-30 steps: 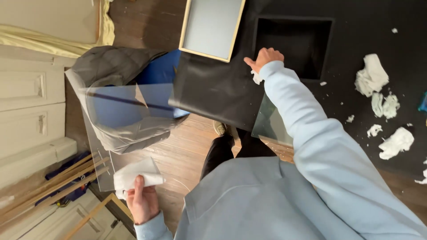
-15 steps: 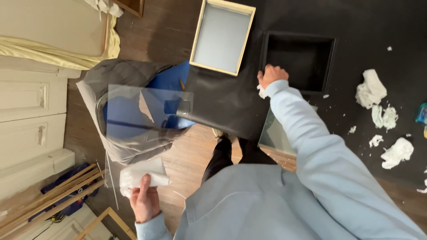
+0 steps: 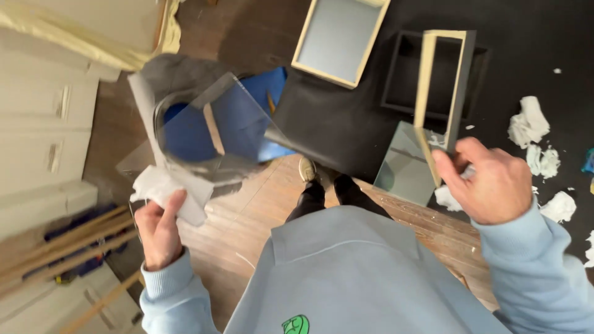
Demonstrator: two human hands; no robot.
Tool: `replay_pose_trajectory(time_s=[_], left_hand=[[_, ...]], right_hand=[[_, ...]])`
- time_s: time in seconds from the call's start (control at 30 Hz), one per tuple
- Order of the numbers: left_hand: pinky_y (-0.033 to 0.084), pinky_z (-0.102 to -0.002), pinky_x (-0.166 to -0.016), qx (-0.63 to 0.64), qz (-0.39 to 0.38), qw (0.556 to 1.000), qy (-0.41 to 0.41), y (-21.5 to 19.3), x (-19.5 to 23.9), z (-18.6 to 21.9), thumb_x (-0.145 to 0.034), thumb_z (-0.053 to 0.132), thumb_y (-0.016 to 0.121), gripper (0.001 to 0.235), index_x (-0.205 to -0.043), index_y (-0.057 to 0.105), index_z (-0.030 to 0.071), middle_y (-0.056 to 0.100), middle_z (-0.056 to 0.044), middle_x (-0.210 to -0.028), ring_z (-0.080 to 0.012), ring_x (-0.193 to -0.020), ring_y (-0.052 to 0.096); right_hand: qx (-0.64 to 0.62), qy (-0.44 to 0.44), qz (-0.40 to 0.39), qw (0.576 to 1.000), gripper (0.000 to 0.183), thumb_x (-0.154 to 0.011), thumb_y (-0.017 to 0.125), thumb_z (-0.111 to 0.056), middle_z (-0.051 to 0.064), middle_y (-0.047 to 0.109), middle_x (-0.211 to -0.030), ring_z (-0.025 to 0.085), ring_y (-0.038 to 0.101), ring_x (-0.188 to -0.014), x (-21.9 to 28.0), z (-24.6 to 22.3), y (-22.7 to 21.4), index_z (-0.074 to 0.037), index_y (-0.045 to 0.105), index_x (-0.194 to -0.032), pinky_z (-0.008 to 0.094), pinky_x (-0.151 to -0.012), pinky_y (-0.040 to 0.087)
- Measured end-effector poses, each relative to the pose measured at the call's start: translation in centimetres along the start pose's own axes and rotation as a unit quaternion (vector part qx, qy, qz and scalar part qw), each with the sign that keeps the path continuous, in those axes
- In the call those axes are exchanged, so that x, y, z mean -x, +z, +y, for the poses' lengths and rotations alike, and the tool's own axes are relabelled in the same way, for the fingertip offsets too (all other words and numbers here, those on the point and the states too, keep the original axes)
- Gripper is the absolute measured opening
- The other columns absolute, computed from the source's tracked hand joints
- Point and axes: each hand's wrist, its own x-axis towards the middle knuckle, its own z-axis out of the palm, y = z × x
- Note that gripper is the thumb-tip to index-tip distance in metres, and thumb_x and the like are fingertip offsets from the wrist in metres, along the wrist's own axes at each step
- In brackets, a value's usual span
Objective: The person wipes the surface of a framed mirror with a white cloth, then places it on a stack of similar frames. The person repeats this process with additional mirrors, wiping each one and stacking them. Finally, the person carries the stack of mirrors toward a door.
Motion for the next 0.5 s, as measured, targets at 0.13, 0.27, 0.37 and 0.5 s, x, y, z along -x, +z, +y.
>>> replay_pose_trajectory(time_s=[0.13, 0.27, 0.37, 0.5], left_hand=[[0.047, -0.023, -0.072, -0.07, -0.013, 0.997, -0.012, 2.3, 1.2, 2.7, -0.099, 0.012, 0.07, 0.016, -0.098, 0.075, -0.003, 0.072, 0.0, -0.088, -0.0067, -0.08, 0.06], [0.045, -0.026, -0.061, -0.18, -0.04, 0.983, -0.005, 4.6, 0.4, 1.6, -0.099, 0.022, 0.07, 0.025, -0.098, 0.076, -0.003, 0.071, -0.004, -0.076, -0.0071, -0.068, 0.059], [0.045, -0.03, -0.055, -0.261, -0.051, 0.964, -0.001, 7.2, -0.5, -1.3, -0.098, 0.03, 0.07, 0.03, -0.093, 0.076, 0.0, 0.067, -0.009, -0.064, -0.0128, -0.057, 0.059], [0.053, -0.037, -0.06, -0.294, -0.068, 0.948, 0.105, 11.2, -3.1, -6.4, -0.097, 0.031, 0.07, 0.031, -0.091, 0.076, 0.001, 0.071, -0.015, -0.072, -0.0249, -0.063, 0.07]], right_hand=[[-0.055, -0.012, -0.008, 0.998, 0.029, -0.106, 0.073, -0.032, 0.006, 0.072, -0.075, 0.022, 0.069, -0.061, -0.1, -0.5, 3.4, -0.006, 0.071, -0.095, 0.033, -0.057, 0.053], [-0.08, -0.023, -0.039, 0.996, 0.029, -0.106, 0.068, -0.032, 0.011, 0.071, -0.075, 0.029, 0.07, -0.065, -1.6, 0.2, 10.5, -0.005, 0.072, -0.098, 0.038, -0.059, 0.055], [-0.102, -0.041, -0.089, 0.99, 0.031, -0.108, 0.065, -0.032, 0.013, 0.068, -0.073, 0.033, 0.066, -0.063, -2.4, 0.1, 14.6, -0.003, 0.068, -0.096, 0.044, -0.059, 0.052], [-0.071, -0.037, -0.138, 0.987, 0.032, -0.107, 0.064, -0.032, 0.014, 0.063, -0.064, 0.038, 0.062, -0.059, -3.3, 0.5, 17.8, -0.003, 0.065, -0.094, 0.051, -0.057, 0.047]])
